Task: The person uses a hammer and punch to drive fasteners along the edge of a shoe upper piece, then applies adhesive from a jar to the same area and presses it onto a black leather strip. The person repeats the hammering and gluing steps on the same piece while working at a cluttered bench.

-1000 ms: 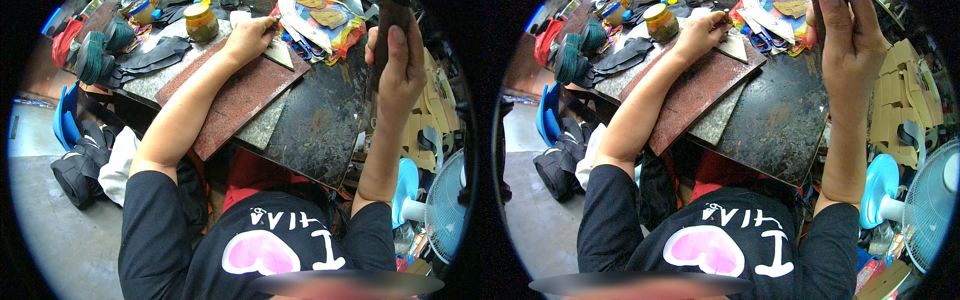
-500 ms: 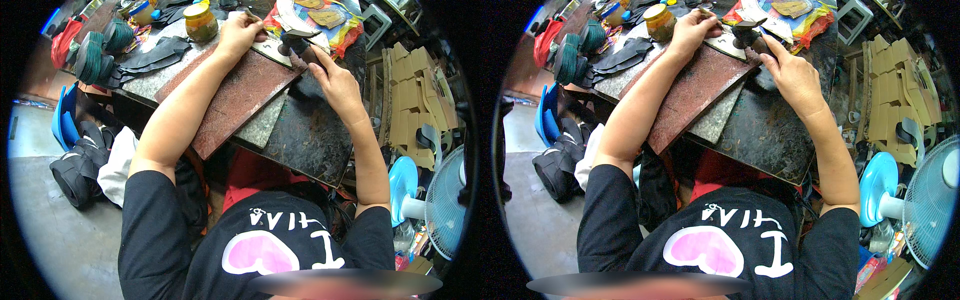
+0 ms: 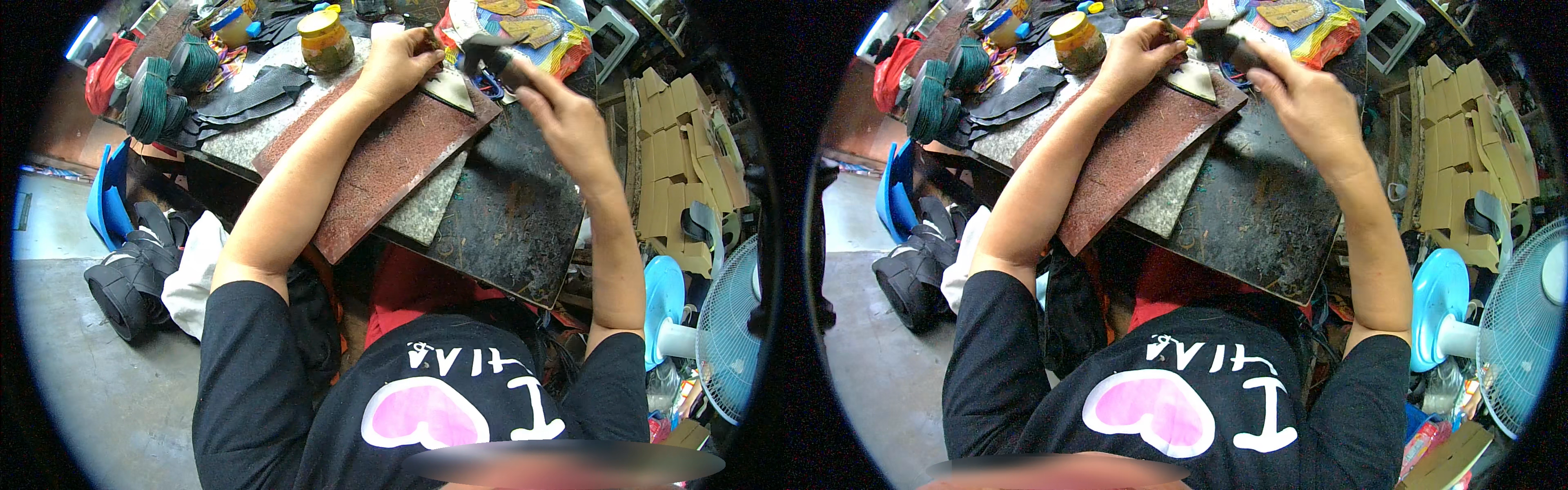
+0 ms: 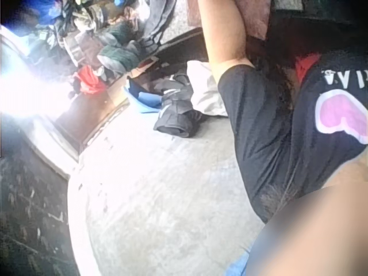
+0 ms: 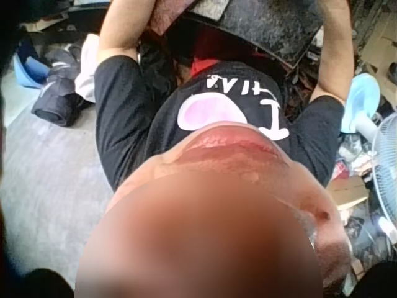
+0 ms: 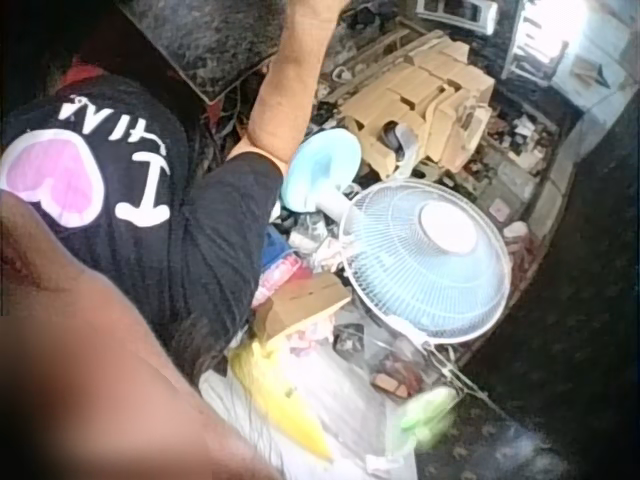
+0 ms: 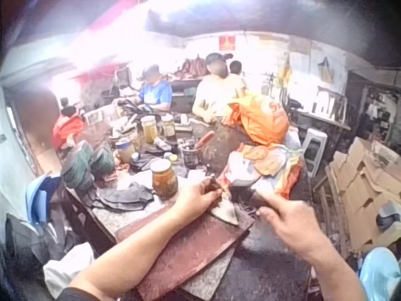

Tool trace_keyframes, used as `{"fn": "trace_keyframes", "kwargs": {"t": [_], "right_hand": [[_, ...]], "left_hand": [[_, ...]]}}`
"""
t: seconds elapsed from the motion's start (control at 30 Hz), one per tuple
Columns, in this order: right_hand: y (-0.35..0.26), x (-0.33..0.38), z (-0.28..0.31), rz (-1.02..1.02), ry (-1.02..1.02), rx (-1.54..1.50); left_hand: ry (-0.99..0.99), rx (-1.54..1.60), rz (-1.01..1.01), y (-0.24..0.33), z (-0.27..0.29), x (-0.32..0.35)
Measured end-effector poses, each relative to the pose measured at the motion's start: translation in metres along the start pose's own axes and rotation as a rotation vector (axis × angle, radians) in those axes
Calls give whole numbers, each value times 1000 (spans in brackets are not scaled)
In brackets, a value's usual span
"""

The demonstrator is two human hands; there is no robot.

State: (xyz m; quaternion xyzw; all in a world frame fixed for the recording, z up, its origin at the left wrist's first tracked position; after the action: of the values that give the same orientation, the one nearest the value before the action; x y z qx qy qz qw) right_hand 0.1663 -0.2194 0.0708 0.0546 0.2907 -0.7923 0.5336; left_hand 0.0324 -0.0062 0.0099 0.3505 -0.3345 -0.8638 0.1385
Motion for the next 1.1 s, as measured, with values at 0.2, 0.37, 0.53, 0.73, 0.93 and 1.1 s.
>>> {"fn": "trace_keyframes", "kwargs": {"t": [0.2, 0.37, 0.53, 0.73, 0.93, 1.1], "right_hand": [[-28, -9, 56, 190, 314, -555], [-6, -4, 5, -95, -13, -303], [16, 6, -11, 11, 23, -48], [18, 13, -35, -47, -54, 38], [28, 13, -39, 32, -2, 23], [12, 4, -10, -6, 12, -77]], "left_hand": [[64, -231, -267, 22, -7, 1], [97, -344, -348, 25, -12, 3], [131, -287, -177, 14, -8, 3], [270, 722, 247, -14, -8, 3], [158, 418, 135, -18, -11, 1], [104, 93, 40, -10, -7, 0]]}}
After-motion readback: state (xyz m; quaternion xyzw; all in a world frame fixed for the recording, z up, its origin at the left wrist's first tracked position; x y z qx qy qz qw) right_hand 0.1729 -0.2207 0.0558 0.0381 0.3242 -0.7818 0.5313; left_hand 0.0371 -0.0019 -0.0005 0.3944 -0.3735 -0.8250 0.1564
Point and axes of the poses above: each hand's wrist, its own x-axis away from the middle knuckle, its own z-axis out of the back of the hand, y = z × x, the point moved 3 cm from there along -x, towards the middle knuckle, and after that the axes turned 8 degrees about -z, right-handed, at the moved point
